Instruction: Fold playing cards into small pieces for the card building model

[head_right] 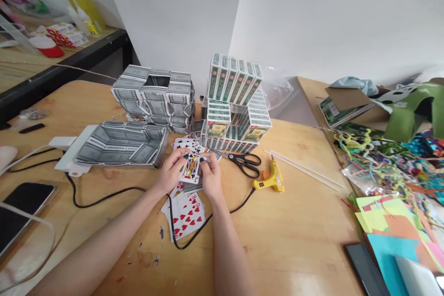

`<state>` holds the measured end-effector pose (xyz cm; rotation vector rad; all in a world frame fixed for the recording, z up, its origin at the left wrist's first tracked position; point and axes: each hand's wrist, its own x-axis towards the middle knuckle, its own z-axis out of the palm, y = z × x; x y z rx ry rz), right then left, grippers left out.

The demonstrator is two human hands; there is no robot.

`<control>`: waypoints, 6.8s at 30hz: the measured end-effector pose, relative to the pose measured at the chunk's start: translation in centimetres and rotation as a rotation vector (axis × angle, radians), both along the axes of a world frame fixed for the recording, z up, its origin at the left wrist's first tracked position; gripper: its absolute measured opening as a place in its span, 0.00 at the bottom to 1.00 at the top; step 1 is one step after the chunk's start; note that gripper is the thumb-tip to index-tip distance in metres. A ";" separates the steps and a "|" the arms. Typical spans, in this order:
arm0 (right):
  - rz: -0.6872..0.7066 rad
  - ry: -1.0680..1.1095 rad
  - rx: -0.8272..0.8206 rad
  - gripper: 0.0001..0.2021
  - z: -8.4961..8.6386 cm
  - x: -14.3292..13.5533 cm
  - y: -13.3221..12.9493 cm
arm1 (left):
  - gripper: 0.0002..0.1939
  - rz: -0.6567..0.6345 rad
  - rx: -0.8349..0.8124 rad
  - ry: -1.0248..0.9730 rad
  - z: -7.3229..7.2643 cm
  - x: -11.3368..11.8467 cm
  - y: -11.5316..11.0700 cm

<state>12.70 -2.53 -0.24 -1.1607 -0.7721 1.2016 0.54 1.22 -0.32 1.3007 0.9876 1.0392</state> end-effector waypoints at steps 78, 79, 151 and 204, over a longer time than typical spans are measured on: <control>0.034 -0.144 0.005 0.09 0.4 -0.3 0.0 | 0.15 0.173 -0.049 0.030 0.4 0.2 0.0; 0.037 -0.142 0.008 0.08 0.4 -0.4 -0.1 | 0.15 0.165 -0.061 0.011 0.3 0.2 0.0; -0.038 -0.078 -0.001 0.10 0.3 0.2 0.2 | 0.07 0.140 0.464 0.380 0.9 -0.3 0.0; 0.126 -0.201 -0.055 0.12 0.8 1.4 0.2 | 0.08 0.065 0.231 0.329 0.3 -0.2 0.3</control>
